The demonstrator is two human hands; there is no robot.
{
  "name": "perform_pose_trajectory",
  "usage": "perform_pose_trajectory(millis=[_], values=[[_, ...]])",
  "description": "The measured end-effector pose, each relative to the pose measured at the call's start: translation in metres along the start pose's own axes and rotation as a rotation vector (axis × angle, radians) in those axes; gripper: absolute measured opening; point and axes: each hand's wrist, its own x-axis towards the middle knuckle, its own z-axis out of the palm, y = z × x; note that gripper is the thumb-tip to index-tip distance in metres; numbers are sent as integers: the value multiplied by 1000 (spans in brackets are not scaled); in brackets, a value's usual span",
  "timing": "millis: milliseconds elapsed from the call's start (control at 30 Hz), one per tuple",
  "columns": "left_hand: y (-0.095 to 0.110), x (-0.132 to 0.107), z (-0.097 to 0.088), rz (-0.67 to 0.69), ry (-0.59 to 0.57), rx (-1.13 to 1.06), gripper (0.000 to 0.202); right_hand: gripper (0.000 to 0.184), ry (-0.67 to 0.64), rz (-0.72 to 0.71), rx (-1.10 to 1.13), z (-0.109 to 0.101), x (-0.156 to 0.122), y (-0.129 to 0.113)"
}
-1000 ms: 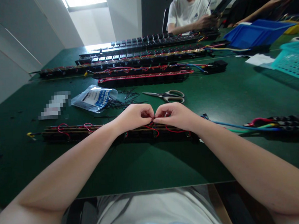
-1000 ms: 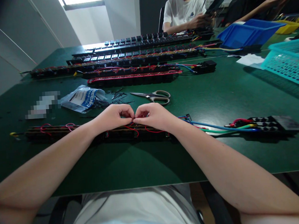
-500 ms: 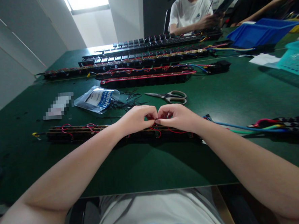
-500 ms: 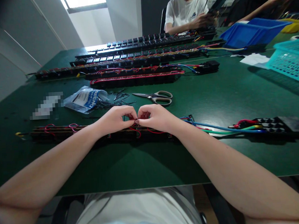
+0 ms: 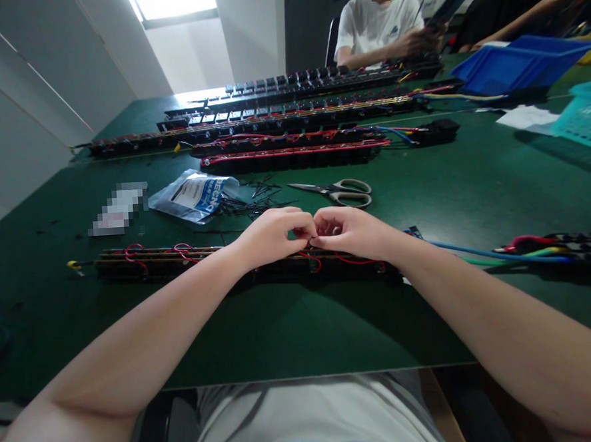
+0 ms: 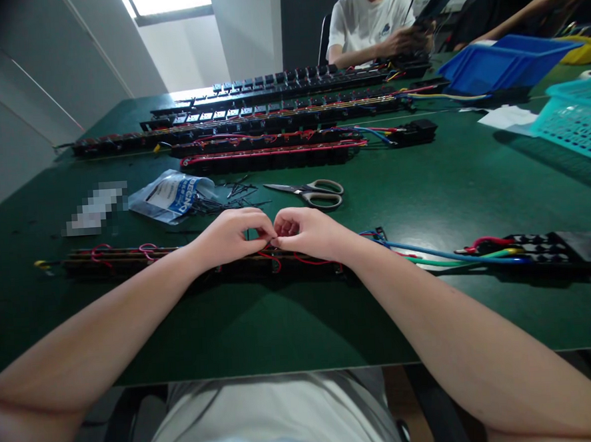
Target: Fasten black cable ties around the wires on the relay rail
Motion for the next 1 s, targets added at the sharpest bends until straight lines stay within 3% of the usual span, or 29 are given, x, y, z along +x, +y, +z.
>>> perform_pose_trajectory(millis=[500, 1000], values=[[-11, 1, 3, -179, -24, -236, 31, 37, 266, -192, -225, 7, -4, -6], [-17, 4, -1, -255, -116, -419, 31, 35, 249, -252, -179, 6, -2, -6]])
